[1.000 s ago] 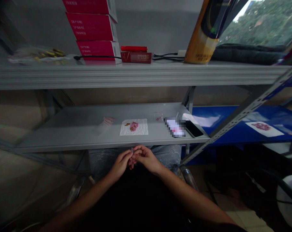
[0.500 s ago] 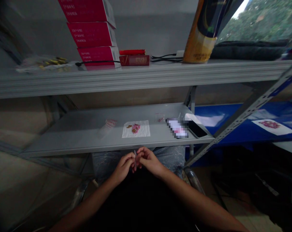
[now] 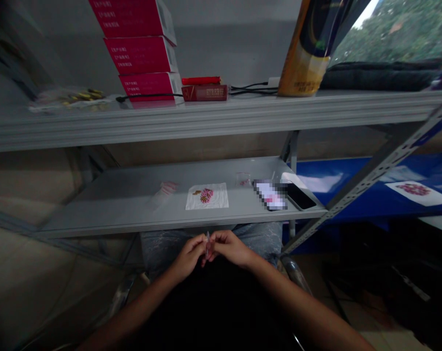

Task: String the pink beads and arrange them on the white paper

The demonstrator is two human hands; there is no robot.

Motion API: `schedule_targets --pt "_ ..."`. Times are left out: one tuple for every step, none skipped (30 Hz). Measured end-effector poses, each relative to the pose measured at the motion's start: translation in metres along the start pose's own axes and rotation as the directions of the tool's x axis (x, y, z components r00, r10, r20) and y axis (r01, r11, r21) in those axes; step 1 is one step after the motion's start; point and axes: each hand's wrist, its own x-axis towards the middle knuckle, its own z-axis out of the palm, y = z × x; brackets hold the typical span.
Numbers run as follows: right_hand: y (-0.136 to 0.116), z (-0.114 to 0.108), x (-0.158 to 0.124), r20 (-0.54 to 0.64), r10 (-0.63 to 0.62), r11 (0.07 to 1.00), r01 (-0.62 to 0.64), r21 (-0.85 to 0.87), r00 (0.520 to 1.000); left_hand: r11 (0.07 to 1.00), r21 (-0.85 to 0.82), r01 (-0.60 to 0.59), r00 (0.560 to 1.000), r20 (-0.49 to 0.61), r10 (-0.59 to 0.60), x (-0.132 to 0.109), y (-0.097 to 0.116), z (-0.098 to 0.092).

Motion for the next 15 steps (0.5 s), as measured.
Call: schedule_targets --pt "0.0012 0.0 0.0004 0.003 -0.004 1.0 0.003 0.011 1.0 1.0 0.008 0.0 1.0 0.008 0.0 0.0002 -0.0003 -0.0005" --pt "0.0026 0.0001 0.0009 0.006 -0.006 1.0 0.006 0.022 1.0 1.0 0.017 0.001 1.0 0.015 -0.002 0.0005 -0.0006 -0.0013" --pt "0.0041 0.0002 0.0016 0.009 -0.008 0.999 0.008 0.031 1.0 1.0 0.024 0.002 1.0 0.023 -0.003 0.0009 -0.0008 -0.0023" --pt "0.0053 0.0004 0.0022 0.012 -0.009 0.999 0.009 0.04 1.0 1.0 0.03 0.001 1.0 0.03 -0.002 0.0013 -0.0008 -0.0033" --pt "0.0063 0.0006 0.0026 0.014 -0.01 0.999 0.01 0.051 1.0 0.999 0.035 -0.001 0.999 0.036 0.0 0.0016 -0.0008 -0.0042" --pt "0.0069 0.0008 0.0028 0.014 -0.011 0.998 0.01 0.065 1.0 0.999 0.036 -0.003 0.999 0.041 0.002 0.002 -0.0005 -0.0049" --pt "0.0071 0.001 0.0028 0.01 -0.011 0.996 0.01 0.084 1.0 1.0 0.03 -0.003 0.999 0.044 0.002 0.0022 -0.0001 -0.0053" --pt "0.0069 0.0012 0.0026 0.004 -0.011 0.995 0.011 0.103 1.0 1.0 0.021 0.001 0.999 0.048 -0.002 0.0024 0.0005 -0.0053" --pt "0.0064 0.0013 0.0021 -0.002 -0.008 0.993 0.009 0.12 1.0 1.0 0.006 0.006 0.999 0.05 -0.007 0.0025 0.0011 -0.005" --pt "0.0056 0.0015 0.0016 -0.008 -0.005 0.991 0.006 0.133 1.0 1.0 -0.011 0.012 0.999 0.052 -0.011 0.0026 0.0017 -0.0044" --pt "0.0049 0.0016 0.0012 -0.012 -0.002 0.99 0.003 0.139 1.0 0.999 -0.029 0.016 0.999 0.051 -0.015 0.0026 0.0022 -0.0035" --pt "0.0041 0.0017 0.0008 -0.015 0.0 0.99 0.002 0.138 1.0 0.999 -0.046 0.02 0.999 0.047 -0.018 0.0028 0.0024 -0.0026" --pt "0.0035 0.0017 0.0007 -0.016 -0.001 0.991 0.003 0.132 1.0 0.998 -0.063 0.024 0.999 0.039 -0.021 0.003 0.0022 -0.0016" --pt "0.0031 0.0017 0.0008 -0.017 -0.005 0.992 0.007 0.125 1.0 0.997 -0.077 0.029 0.999 0.027 -0.027 0.0034 0.0016 -0.001" --pt "0.0027 0.0015 0.0012 -0.02 -0.011 0.993 0.014 0.119 1.0 0.996 -0.086 0.035 0.999 0.014 -0.034 0.0039 0.0005 -0.0008"
